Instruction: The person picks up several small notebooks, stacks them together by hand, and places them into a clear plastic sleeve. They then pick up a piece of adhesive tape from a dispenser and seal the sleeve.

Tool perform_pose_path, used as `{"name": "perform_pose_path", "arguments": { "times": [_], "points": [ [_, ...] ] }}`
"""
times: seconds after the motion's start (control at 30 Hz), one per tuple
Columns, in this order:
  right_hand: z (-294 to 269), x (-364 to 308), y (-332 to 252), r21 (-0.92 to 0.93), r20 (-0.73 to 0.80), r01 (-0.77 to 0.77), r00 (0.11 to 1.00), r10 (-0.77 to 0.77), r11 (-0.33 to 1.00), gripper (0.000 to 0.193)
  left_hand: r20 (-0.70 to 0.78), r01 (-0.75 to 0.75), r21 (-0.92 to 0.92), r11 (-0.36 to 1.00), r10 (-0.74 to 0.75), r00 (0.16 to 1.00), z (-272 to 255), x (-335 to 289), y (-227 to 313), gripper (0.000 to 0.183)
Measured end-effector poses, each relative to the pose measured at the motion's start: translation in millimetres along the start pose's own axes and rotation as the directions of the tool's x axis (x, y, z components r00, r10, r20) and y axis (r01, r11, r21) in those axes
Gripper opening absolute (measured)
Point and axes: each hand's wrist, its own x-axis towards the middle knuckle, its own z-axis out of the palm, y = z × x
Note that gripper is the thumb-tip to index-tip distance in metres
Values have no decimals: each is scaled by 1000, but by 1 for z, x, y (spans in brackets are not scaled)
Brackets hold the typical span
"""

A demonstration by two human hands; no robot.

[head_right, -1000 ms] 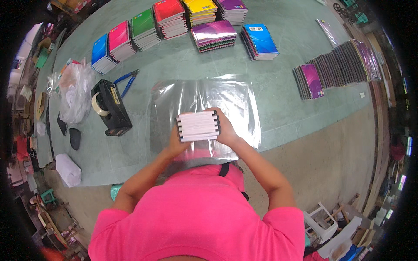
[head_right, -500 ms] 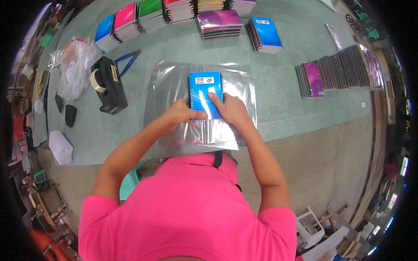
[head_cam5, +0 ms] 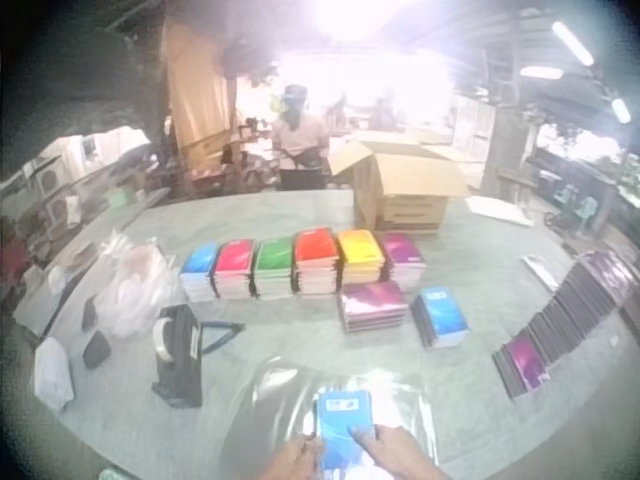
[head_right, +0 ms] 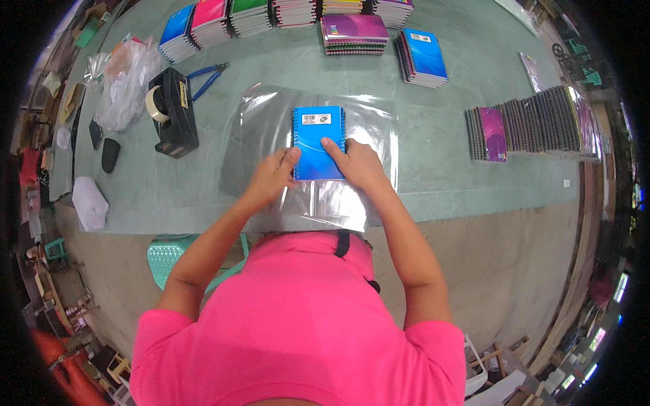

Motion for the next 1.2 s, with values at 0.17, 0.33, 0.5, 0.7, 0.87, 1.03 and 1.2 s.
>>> {"name": "perform_pose_path", "arguments": {
  "times": [0.17,0.33,0.5,0.7,0.87,1.03,1.2],
  "points": [
    [-19,-4,7,121,99,-82,993,70,989,81,-112,-219,42,975,223,968,2,-33,59,26],
    [-77,-5,15,311,9,86,996,-93,947,71,263,-657,272,703,602,754,129,-32,30,23],
    [-101,-15,58,276,-111,149,986,-123,950,57,253,-563,340,753,503,826,145,-20,21,18],
    [-82,-36,121,326,260,-58,965,-30,944,54,224,-515,236,824,470,854,145,-21,0,20],
    [-54,-57,107,530,510,-339,860,27,777,69,310,-327,259,909,242,919,136,-26,36,18],
    [-41,-35,87,800,296,-241,955,-13,550,63,223,-527,178,831,487,844,149,-39,30,16],
    [-46,-18,68,674,-53,69,998,-44,735,35,324,-453,382,806,343,882,126,-43,17,16]
  ]
}}
